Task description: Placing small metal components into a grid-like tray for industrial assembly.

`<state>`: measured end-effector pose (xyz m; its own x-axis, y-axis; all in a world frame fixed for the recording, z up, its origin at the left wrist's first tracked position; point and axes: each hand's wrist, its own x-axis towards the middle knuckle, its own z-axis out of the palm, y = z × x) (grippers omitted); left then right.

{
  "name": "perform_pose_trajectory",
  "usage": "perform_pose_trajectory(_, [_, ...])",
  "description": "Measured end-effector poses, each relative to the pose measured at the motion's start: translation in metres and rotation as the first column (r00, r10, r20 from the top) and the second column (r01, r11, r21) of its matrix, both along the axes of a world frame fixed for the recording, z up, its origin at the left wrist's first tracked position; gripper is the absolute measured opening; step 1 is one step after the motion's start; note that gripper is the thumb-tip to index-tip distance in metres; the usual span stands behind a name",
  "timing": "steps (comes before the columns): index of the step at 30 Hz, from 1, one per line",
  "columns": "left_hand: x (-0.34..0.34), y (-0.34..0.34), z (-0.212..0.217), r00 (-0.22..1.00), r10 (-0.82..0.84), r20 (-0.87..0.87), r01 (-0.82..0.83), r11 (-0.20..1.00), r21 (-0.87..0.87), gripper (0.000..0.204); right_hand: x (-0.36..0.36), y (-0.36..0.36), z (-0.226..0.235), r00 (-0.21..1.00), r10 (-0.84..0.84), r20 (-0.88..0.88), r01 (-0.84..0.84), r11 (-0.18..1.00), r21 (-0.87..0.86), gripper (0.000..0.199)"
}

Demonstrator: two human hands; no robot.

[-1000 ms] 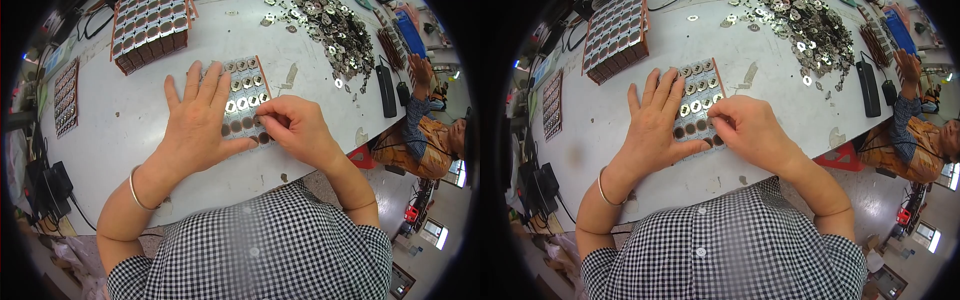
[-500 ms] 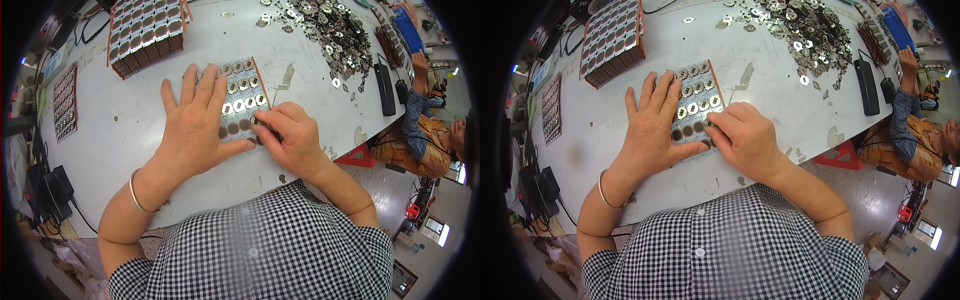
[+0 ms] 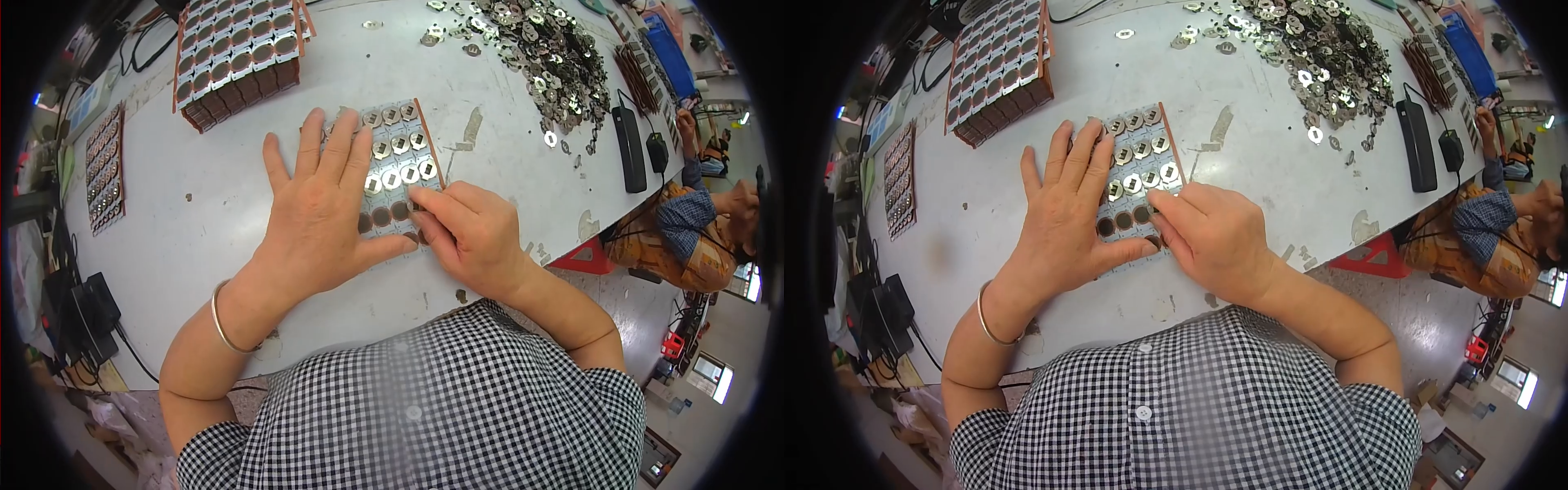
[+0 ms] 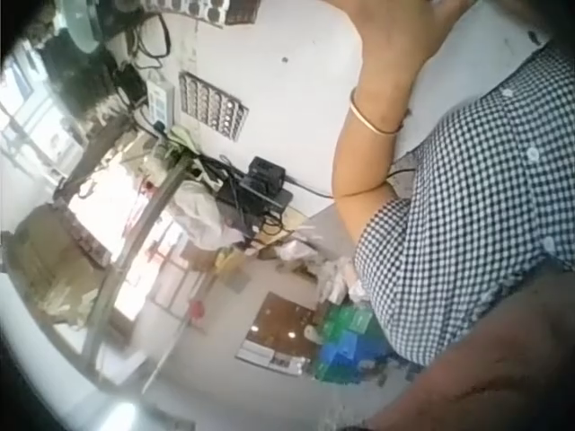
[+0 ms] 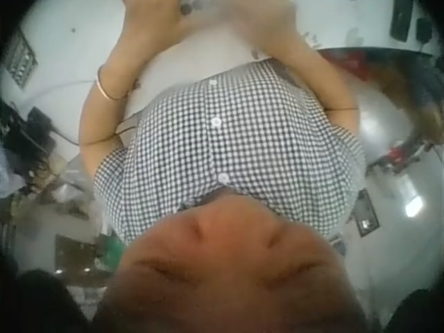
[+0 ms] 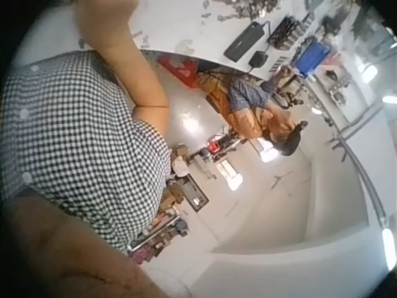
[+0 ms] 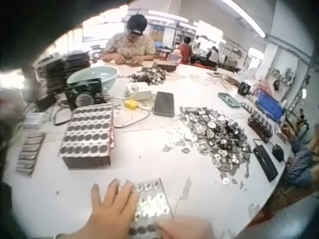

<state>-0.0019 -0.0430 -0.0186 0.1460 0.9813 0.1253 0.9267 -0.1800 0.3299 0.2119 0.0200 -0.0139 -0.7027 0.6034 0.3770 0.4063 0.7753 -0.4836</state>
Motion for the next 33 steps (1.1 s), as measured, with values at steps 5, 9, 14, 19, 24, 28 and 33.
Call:
perform_pose_trajectory(5, [0.0, 0.0, -0.001, 1.0, 0.001, 0.003, -0.001, 1.0, 0.006, 0.12, -0.002, 0.0, 0.0, 0.995, -0.038, -0.094, 0.024, 0.988, -0.152, 0.027])
perform_pose_trajectory(9, [0.001, 0.001, -0.002, 1.0, 0.004, 0.01, -0.004, 1.0, -0.005, 0.121, -0.001, 0.0, -0.005, 0.984, -0.024, -0.174, -0.014, 0.977, -0.212, 0.03])
perform_pose_trajectory(14, [0.001, 0.0, -0.001, 1.0, 0.008, 0.006, -0.008, 1.0, -0.019, 0.121, 0.002, -0.007, 0.001, 0.992, -0.098, -0.078, 0.055, 0.901, -0.43, 0.039])
perform_pose_trajectory(19, [0.0, 0.001, -0.001, 1.0, 0.002, 0.009, -0.001, 1.0, -0.011, 0.122, 0.002, -0.006, 0.001, 0.992, -0.107, -0.06, 0.071, 0.9, -0.43, 0.044])
perform_pose_trajectory(24, [0.0, 0.001, -0.001, 1.0, 0.0, 0.009, 0.0, 1.0, -0.006, 0.123, 0.003, -0.005, 0.0, 0.995, -0.078, -0.058, 0.05, 0.923, -0.381, 0.042])
perform_pose_trajectory(28, [0.0, 0.001, -0.002, 1.0, -0.004, 0.011, 0.004, 1.0, 0.005, 0.122, 0.0, -0.006, 0.005, 0.99, -0.116, -0.085, 0.076, 0.925, -0.372, 0.035])
perform_pose_trajectory(33, [0.0, 0.0, -0.003, 1.0, -0.007, 0.002, 0.007, 1.0, 0.009, 0.122, -0.001, 0.004, 0.008, 0.997, -0.03, -0.076, 0.01, 0.968, -0.251, 0.017])
